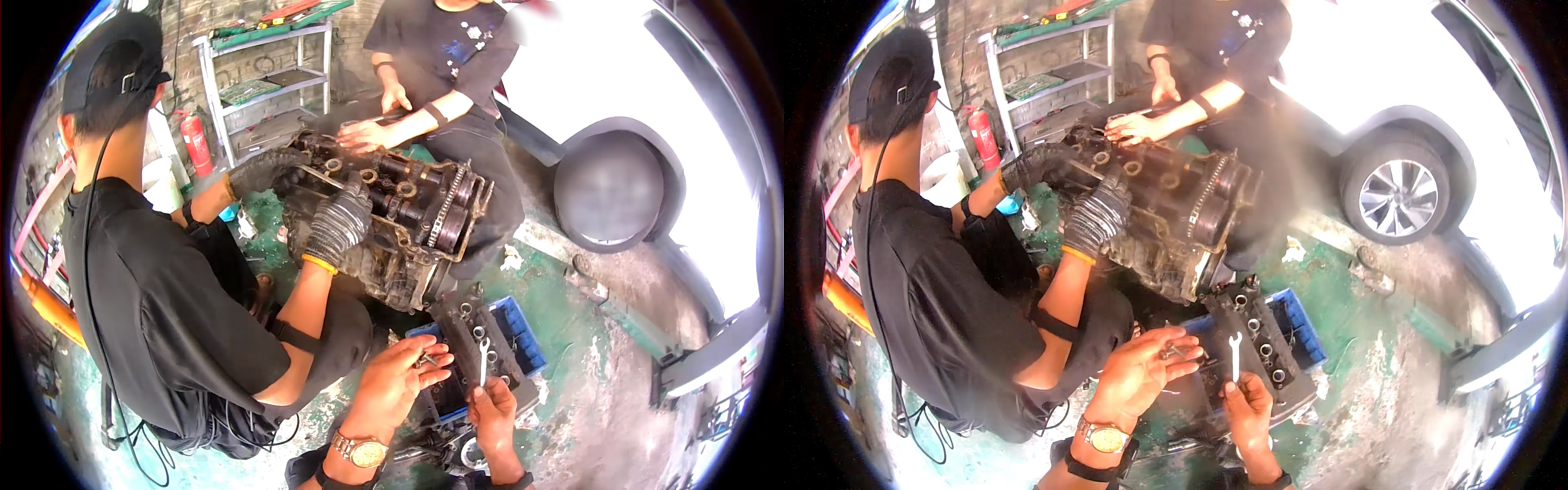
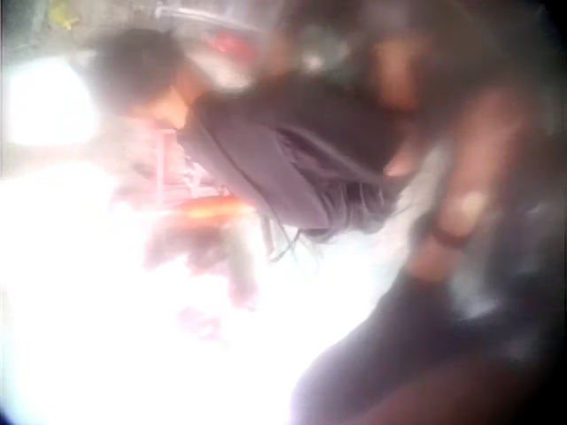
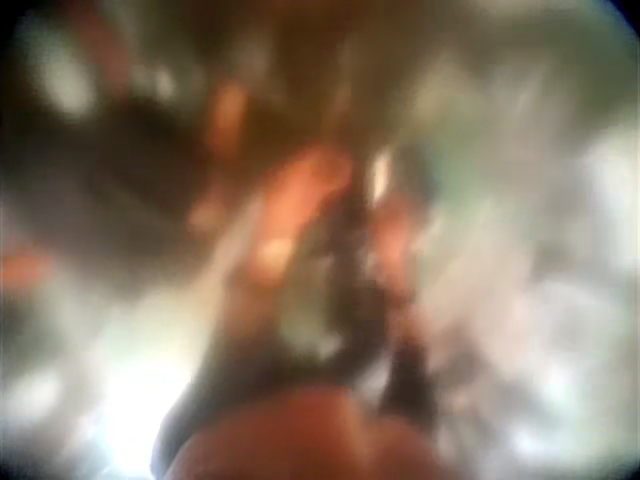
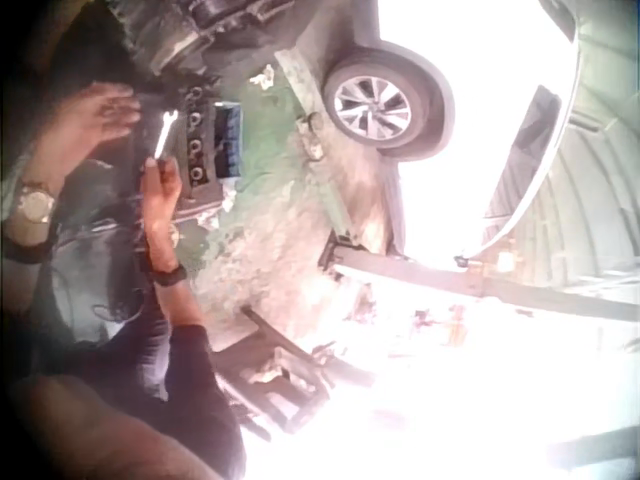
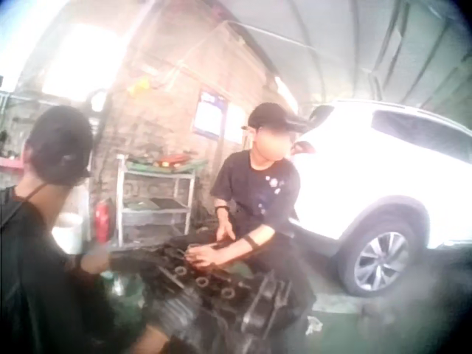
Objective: The person works on disassembling an engine block, removing bolts and components using a wrench while another person assists.
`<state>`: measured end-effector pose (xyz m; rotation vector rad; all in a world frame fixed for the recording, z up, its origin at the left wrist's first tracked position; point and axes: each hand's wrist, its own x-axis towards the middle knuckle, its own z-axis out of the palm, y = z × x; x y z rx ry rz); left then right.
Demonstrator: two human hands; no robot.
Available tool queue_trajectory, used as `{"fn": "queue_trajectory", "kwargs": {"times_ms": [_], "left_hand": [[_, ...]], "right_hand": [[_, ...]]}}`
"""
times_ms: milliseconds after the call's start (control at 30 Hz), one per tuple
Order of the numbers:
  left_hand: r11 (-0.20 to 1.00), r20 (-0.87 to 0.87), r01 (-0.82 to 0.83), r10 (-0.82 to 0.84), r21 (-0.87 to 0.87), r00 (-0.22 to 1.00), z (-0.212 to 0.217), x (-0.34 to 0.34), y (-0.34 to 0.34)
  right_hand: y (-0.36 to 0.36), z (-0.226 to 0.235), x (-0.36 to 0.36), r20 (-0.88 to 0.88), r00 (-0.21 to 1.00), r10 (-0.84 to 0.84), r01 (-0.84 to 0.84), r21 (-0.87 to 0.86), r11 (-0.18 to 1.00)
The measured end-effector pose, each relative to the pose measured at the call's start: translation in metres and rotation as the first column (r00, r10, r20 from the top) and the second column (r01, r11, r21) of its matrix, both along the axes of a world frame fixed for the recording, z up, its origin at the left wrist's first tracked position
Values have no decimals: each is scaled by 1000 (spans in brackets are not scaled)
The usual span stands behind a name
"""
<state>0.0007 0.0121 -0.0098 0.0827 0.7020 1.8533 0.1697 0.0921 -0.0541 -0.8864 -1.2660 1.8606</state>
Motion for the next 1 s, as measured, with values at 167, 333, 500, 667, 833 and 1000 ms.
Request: {"fn": "queue_trajectory", "kwargs": {"times_ms": [167,333,500,667,833,1000], "left_hand": [[993,-122,83,-73,79,990,-1,18,-2],[992,-192,125,-121,13,974,-8,29,8],[974,-263,211,-225,-82,938,-5,46,9],[935,-332,298,-347,-191,877,-3,57,12],[892,-382,373,-447,-256,809,2,63,11],[873,-442,395,-485,-284,754,3,65,8]], "right_hand": [[-9,-22,14,92,994,60,-66,69,995],[-4,-18,41,96,995,13,-18,54,998],[-2,-4,52,71,997,-10,9,18,1000],[-1,6,56,23,1000,-15,14,15,1000],[2,16,57,-23,1000,-8,8,5,1000],[2,14,62,12,990,142,-142,51,989]]}}
